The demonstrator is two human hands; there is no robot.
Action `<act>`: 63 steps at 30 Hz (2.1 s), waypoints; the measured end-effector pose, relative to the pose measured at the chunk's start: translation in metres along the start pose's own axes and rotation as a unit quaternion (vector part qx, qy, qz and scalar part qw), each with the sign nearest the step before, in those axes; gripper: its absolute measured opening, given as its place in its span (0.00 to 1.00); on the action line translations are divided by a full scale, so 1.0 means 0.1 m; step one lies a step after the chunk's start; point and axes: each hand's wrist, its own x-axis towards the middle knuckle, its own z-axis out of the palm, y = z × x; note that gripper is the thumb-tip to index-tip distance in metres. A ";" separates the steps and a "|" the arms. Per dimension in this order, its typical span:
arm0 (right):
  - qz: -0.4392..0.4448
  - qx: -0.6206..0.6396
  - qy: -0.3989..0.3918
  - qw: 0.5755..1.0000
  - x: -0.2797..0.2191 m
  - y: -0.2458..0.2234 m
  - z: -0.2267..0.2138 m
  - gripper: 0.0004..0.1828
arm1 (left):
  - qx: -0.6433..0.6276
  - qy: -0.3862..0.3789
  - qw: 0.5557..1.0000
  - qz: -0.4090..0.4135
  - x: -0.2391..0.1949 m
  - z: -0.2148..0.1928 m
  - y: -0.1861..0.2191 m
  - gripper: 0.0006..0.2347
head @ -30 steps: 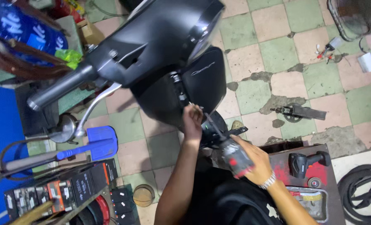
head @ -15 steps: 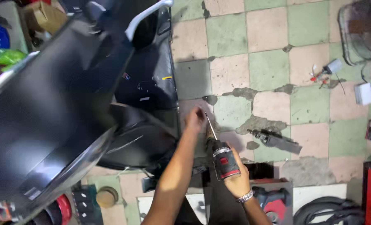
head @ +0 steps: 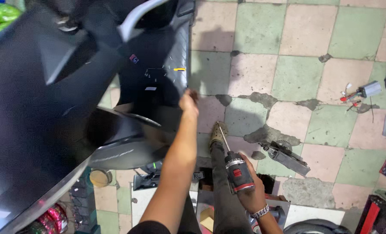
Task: The person uses a cordless power drill to remove screws from the front body panels of a black scooter. They then use a manual screwdriver to remove additional fasteners from the front fairing and handlebar area, detaching a plastic cover.
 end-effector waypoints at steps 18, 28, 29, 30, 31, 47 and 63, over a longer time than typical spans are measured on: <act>-0.119 0.017 0.102 0.987 -2.14 -0.01 2.27 0.43 | 0.357 -0.319 0.877 -0.040 -2.75 -3.82 1.65 0.09; -0.103 0.074 0.062 0.990 -3.02 -0.76 4.21 0.44 | 0.374 -0.204 0.905 -0.014 -2.65 -5.40 3.43 0.10; -0.110 0.058 0.057 0.991 -3.09 -0.84 4.31 0.43 | 0.363 -0.228 0.903 -0.008 -2.65 -5.44 3.44 0.10; -0.121 0.046 0.060 0.990 -3.06 -0.95 4.41 0.41 | 0.355 -0.258 0.899 0.004 -2.56 -5.36 3.50 0.11; -0.132 0.033 0.063 0.989 -3.00 -1.03 4.50 0.39 | 0.364 -0.273 0.890 0.021 -2.46 -5.23 3.54 0.11; -0.019 0.154 0.259 0.953 -1.31 -0.60 7.46 0.34 | 0.511 -0.495 0.702 0.025 0.67 -5.23 3.63 0.10; -0.299 0.359 0.440 0.767 1.46 0.66 8.96 0.37 | 0.569 -0.542 0.541 0.299 1.95 -4.74 3.17 0.18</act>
